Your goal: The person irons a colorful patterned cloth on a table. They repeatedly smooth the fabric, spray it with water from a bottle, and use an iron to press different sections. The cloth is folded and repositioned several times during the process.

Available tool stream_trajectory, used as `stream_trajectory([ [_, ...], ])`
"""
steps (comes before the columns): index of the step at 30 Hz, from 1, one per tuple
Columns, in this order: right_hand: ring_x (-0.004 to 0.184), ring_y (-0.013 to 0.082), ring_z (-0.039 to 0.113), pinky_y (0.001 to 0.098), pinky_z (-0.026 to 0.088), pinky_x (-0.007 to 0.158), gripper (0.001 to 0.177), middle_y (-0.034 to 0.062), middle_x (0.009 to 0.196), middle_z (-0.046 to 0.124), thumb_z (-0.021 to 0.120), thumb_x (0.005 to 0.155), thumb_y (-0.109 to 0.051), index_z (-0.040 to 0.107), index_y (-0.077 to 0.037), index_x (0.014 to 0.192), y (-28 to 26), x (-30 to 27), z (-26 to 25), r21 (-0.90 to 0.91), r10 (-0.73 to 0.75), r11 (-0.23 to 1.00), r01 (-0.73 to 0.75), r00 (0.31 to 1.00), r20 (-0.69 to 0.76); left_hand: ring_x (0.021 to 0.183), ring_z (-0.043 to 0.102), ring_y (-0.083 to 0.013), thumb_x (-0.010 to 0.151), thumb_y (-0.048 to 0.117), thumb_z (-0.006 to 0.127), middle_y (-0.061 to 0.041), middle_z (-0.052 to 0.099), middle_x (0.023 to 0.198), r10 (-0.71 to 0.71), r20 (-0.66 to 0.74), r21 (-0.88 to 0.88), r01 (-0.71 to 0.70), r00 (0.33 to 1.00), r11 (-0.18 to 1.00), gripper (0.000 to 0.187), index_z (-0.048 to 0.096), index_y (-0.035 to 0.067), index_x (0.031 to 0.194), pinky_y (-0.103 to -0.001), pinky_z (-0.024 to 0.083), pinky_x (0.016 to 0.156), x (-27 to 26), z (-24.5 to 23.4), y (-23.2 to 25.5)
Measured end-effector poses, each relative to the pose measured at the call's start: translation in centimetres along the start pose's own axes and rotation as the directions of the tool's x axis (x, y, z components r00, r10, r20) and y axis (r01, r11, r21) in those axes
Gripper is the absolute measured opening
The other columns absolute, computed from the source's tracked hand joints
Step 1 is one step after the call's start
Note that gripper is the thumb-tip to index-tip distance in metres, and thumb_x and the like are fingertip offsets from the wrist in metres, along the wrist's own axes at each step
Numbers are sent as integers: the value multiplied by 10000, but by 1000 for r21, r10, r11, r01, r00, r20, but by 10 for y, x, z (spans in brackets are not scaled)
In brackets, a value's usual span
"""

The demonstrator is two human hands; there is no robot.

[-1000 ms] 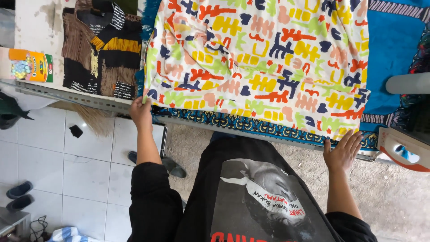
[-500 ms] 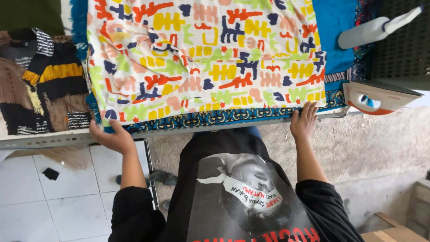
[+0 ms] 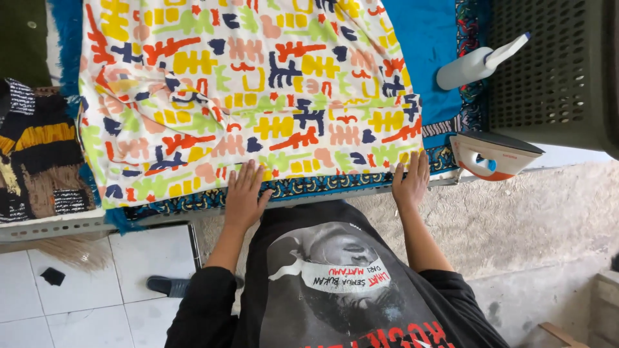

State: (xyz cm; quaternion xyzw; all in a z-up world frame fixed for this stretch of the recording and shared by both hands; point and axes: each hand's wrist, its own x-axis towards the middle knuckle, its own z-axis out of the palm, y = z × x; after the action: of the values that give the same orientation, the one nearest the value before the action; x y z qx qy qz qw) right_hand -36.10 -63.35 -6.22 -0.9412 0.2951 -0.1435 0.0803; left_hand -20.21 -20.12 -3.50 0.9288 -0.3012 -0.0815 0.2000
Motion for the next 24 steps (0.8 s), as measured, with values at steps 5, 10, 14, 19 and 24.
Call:
stream_trajectory([
  [5, 1478, 431, 355, 506, 297, 1196, 667, 286, 1611, 356, 607, 1004, -276, 418, 40, 1559, 0, 29, -3, 18, -113, 993, 113, 993, -45, 1494, 352, -321, 1054, 392, 509, -178, 395, 1613, 16, -146, -53, -24, 989, 998, 549, 493, 110, 1525, -494, 163, 1253, 39, -3, 26],
  [10, 1517, 424, 293, 527, 223, 1226, 682, 297, 1612, 358, 464, 1055, -400, 396, 48, 1565, 10, 27, 6, 31, -164, 986, 162, 982, 91, 1249, 603, -329, 1035, 291, 556, -161, 617, 1368, 162, -177, -51, -174, 971, 983, 365, 656, 95, 1327, -475, 394, 1146, 139, 38, 61],
  [14, 1527, 397, 291, 512, 190, 1245, 647, 261, 1614, 372, 420, 1068, -419, 410, -1, 1563, 19, 21, 5, 17, -259, 965, 260, 952, 162, 1089, 657, -249, 986, 251, 611, -28, 672, 1150, 406, -229, -111, -438, 885, 892, 242, 704, 174, 1196, -404, 497, 953, 251, 102, 112],
  [19, 1512, 379, 339, 506, 212, 1253, 638, 236, 1591, 423, 465, 1037, -425, 449, -43, 1548, 30, 22, 4, -16, -299, 953, 303, 946, 127, 1062, 678, -245, 984, 190, 626, -31, 702, 1180, 556, -186, -128, -581, 810, 804, 212, 731, 182, 1168, -383, 530, 875, 368, 106, 209],
  [24, 1506, 376, 360, 487, 240, 1249, 656, 224, 1589, 435, 540, 987, -448, 506, -44, 1504, 36, 26, 2, 66, -338, 941, 332, 933, 121, 1012, 689, -355, 906, -20, 632, -44, 564, 1416, 576, 356, 63, -634, 736, 771, 511, 638, 228, 1352, -473, 590, 772, 430, 110, 244],
])
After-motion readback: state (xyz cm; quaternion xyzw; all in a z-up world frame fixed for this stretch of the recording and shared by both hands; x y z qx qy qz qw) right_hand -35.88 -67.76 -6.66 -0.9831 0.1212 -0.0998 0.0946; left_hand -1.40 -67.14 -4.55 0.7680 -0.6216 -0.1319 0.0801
